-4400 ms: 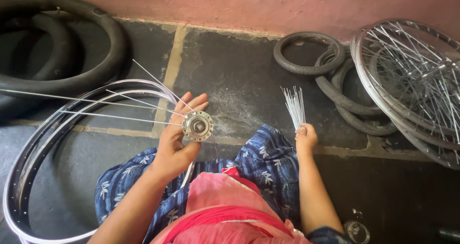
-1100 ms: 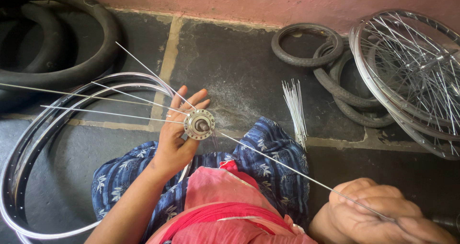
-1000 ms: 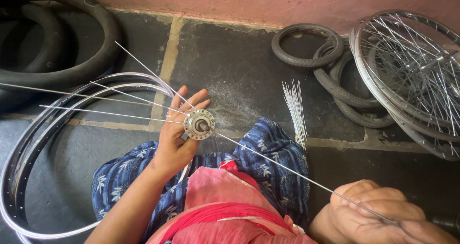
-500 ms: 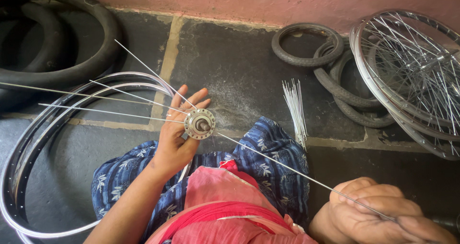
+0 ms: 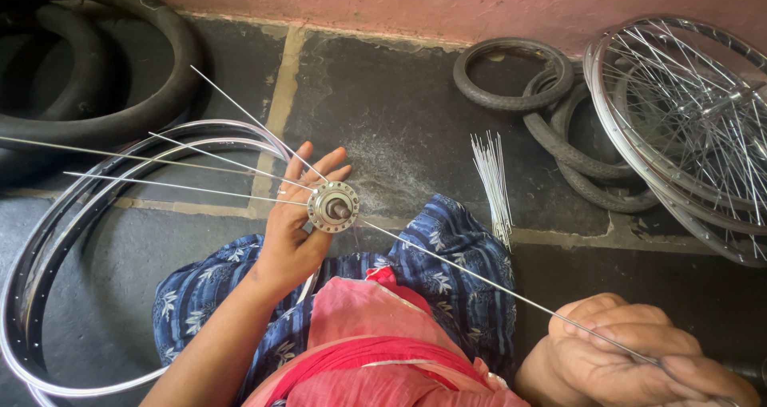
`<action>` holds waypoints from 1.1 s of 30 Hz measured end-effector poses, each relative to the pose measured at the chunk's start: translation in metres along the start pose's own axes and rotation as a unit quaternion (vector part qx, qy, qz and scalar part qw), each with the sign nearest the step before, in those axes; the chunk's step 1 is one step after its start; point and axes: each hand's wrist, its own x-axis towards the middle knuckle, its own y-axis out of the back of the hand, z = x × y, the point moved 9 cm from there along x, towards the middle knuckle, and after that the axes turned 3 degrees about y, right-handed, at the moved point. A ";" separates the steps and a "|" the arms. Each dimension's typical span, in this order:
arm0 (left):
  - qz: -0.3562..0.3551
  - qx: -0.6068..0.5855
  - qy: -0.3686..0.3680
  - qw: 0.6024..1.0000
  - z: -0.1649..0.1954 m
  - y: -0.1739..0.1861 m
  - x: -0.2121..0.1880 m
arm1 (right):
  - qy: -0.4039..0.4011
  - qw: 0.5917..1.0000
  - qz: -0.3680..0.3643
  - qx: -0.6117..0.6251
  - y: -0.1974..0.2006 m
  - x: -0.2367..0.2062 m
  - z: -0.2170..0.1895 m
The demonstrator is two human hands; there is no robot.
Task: The person sits on the floor and inserts multiple metal spokes into the hub of a bicycle wheel. They then attach the hub to the rim and continue inserting spokes through the rim holes, working on one side of the wheel.
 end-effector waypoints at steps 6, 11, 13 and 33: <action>0.001 0.000 0.000 1.000 -0.001 -0.001 -0.002 | -0.165 0.927 0.048 0.333 -0.012 0.000 0.017; -0.002 0.009 -0.006 1.000 0.000 -0.002 -0.003 | -0.199 0.872 0.034 0.446 -0.021 -0.001 0.012; -0.003 0.013 -0.011 1.000 0.001 -0.003 -0.003 | -0.175 0.914 0.027 0.365 -0.016 0.000 0.012; -0.004 0.073 -0.022 0.997 -0.002 -0.008 0.000 | -0.184 0.729 -0.042 0.658 -0.041 -0.001 0.039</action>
